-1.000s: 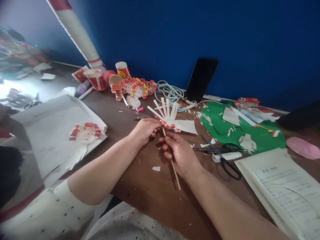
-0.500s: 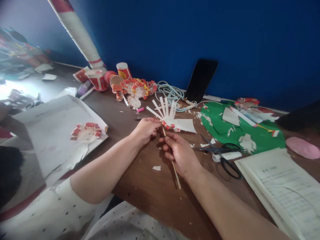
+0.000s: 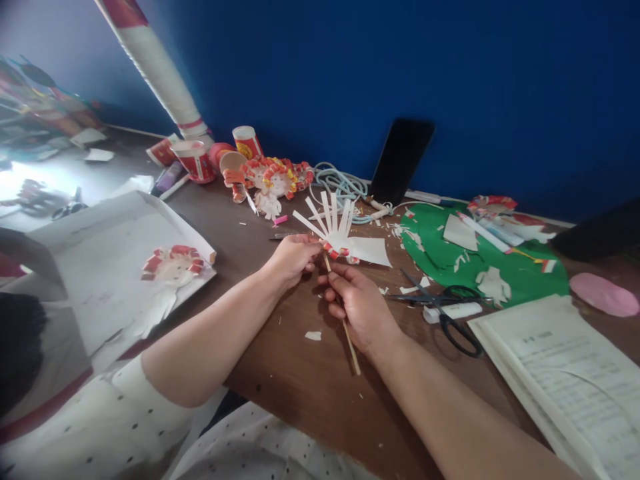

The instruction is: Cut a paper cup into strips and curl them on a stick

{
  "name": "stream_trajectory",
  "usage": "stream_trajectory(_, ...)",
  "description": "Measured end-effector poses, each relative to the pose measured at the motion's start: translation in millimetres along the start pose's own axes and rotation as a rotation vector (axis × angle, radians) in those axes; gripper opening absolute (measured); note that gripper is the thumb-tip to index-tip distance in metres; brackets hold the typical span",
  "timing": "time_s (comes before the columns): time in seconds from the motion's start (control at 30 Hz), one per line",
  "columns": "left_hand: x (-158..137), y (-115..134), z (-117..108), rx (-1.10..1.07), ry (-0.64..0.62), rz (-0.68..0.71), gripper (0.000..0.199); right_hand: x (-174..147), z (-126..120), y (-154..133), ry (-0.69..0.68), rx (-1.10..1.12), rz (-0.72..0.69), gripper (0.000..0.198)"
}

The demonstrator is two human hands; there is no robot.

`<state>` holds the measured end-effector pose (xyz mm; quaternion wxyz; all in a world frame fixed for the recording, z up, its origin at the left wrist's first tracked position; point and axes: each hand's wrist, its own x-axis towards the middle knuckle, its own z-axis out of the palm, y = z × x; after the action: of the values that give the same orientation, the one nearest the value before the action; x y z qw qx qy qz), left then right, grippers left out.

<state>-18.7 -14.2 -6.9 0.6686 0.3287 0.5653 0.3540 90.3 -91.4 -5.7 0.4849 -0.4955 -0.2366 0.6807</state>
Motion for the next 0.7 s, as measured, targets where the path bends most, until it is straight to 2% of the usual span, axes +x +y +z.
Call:
stream_trajectory(0.1,0.1,-1.3,0.1,0.05,0.018,0.102,0.019,1.2,-2.2,0.6,-0.006,-0.002,-0.01,0.022)
stream_trajectory(0.37,-0.7,1.3,-7.2,-0.003,-0.092,0.093,0.032,0.3,-3.8,-2.2,0.002,-0.014,-0.015,0.02)
stream_trajectory(0.7,1.4,0.7,-6.4,0.06,-0.078,0.101,0.019,0.3,-3.0,-2.6,-0.016,-0.037,-0.003,0.02)
